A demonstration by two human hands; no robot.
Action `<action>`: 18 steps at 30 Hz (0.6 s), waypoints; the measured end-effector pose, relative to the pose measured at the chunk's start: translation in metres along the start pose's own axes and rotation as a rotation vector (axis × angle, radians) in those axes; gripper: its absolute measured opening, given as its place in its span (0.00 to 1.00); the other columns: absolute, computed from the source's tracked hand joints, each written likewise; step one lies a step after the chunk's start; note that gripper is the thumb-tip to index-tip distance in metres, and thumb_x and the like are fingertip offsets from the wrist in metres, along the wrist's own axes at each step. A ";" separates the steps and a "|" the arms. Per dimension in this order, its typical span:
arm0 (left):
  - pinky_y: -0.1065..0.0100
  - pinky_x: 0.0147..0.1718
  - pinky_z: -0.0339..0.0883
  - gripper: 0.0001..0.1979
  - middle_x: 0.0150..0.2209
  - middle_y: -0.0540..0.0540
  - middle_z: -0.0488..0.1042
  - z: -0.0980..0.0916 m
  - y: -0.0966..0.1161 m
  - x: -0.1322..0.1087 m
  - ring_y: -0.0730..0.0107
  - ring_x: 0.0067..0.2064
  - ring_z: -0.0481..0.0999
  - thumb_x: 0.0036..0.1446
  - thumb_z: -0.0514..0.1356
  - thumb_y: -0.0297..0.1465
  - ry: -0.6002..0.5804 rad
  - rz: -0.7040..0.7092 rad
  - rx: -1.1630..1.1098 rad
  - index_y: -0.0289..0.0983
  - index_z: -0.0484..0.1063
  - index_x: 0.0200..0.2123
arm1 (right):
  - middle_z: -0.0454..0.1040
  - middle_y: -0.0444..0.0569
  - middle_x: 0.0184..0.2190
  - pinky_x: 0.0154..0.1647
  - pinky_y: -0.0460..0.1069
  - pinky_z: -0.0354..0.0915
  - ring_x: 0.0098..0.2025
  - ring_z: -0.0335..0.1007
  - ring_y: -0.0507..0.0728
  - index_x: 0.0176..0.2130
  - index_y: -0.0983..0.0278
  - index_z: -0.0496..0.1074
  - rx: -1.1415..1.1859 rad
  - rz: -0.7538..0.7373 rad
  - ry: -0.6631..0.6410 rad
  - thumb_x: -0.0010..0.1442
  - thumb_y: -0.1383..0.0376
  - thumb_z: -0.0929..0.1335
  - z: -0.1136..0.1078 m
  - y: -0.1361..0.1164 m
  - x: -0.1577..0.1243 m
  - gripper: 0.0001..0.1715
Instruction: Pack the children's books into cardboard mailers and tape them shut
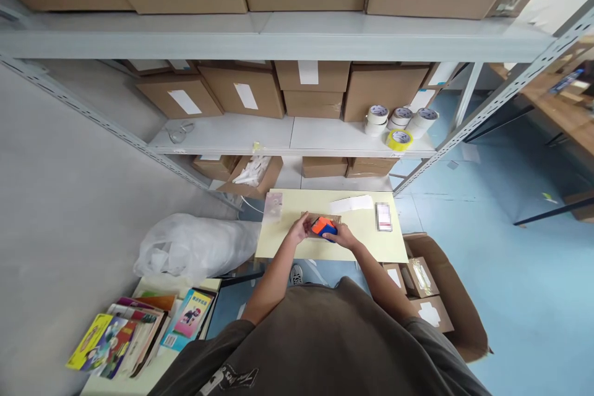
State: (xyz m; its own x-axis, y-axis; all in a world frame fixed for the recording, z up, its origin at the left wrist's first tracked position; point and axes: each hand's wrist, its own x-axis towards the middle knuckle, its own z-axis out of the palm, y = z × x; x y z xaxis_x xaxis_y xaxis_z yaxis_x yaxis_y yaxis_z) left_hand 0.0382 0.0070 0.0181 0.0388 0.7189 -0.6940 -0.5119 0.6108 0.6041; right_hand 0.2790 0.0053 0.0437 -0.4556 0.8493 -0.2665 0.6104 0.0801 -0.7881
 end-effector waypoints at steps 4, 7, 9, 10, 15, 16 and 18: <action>0.73 0.32 0.71 0.18 0.32 0.45 0.81 -0.002 0.004 -0.007 0.71 0.33 0.80 0.49 0.78 0.38 -0.021 0.073 -0.173 0.35 0.77 0.36 | 0.82 0.53 0.41 0.46 0.55 0.72 0.43 0.78 0.65 0.51 0.61 0.77 -0.022 -0.027 0.002 0.59 0.39 0.73 -0.001 -0.002 -0.002 0.35; 0.71 0.37 0.74 0.17 0.35 0.45 0.82 -0.005 0.003 -0.010 0.68 0.39 0.82 0.48 0.78 0.36 -0.011 0.200 -0.150 0.37 0.77 0.36 | 0.82 0.53 0.40 0.46 0.55 0.72 0.43 0.78 0.64 0.50 0.61 0.78 -0.035 -0.025 -0.001 0.60 0.39 0.73 -0.003 -0.005 -0.001 0.33; 0.67 0.42 0.75 0.17 0.37 0.45 0.82 -0.007 0.001 -0.011 0.65 0.42 0.83 0.49 0.77 0.36 0.032 0.285 -0.097 0.38 0.77 0.38 | 0.82 0.52 0.40 0.46 0.54 0.71 0.43 0.78 0.64 0.49 0.61 0.78 -0.029 0.001 -0.015 0.60 0.40 0.73 -0.006 -0.007 0.000 0.31; 0.66 0.44 0.75 0.17 0.37 0.45 0.82 -0.008 0.001 -0.011 0.64 0.44 0.83 0.49 0.77 0.36 0.062 0.315 -0.073 0.38 0.78 0.39 | 0.82 0.52 0.40 0.45 0.54 0.71 0.43 0.78 0.64 0.50 0.61 0.77 -0.026 0.016 -0.024 0.60 0.41 0.73 -0.007 -0.008 0.001 0.31; 0.61 0.47 0.76 0.21 0.41 0.40 0.83 -0.007 0.000 -0.011 0.59 0.47 0.83 0.50 0.76 0.41 0.130 0.363 -0.018 0.36 0.80 0.42 | 0.81 0.50 0.41 0.46 0.53 0.71 0.44 0.78 0.64 0.51 0.61 0.77 -0.044 0.055 -0.066 0.60 0.40 0.73 -0.013 -0.013 0.005 0.32; 0.61 0.47 0.76 0.21 0.42 0.39 0.83 -0.006 0.000 -0.012 0.59 0.47 0.83 0.50 0.76 0.42 0.137 0.371 -0.009 0.36 0.80 0.42 | 0.82 0.50 0.41 0.46 0.53 0.71 0.44 0.78 0.64 0.51 0.61 0.77 -0.043 0.055 -0.071 0.60 0.40 0.73 -0.014 -0.014 0.006 0.32; 0.61 0.46 0.76 0.23 0.42 0.38 0.84 -0.004 0.000 -0.012 0.58 0.47 0.83 0.49 0.75 0.45 0.174 0.399 0.014 0.35 0.81 0.42 | 0.82 0.51 0.42 0.46 0.53 0.71 0.45 0.78 0.64 0.52 0.61 0.77 -0.040 0.051 -0.073 0.60 0.41 0.74 -0.016 -0.018 0.007 0.33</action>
State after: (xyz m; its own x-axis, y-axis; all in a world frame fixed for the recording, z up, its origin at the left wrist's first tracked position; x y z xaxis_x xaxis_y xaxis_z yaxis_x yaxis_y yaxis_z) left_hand 0.0342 -0.0032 0.0247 -0.3053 0.8336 -0.4603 -0.4462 0.3017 0.8425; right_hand 0.2752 0.0177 0.0645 -0.4684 0.8128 -0.3464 0.6585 0.0598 -0.7502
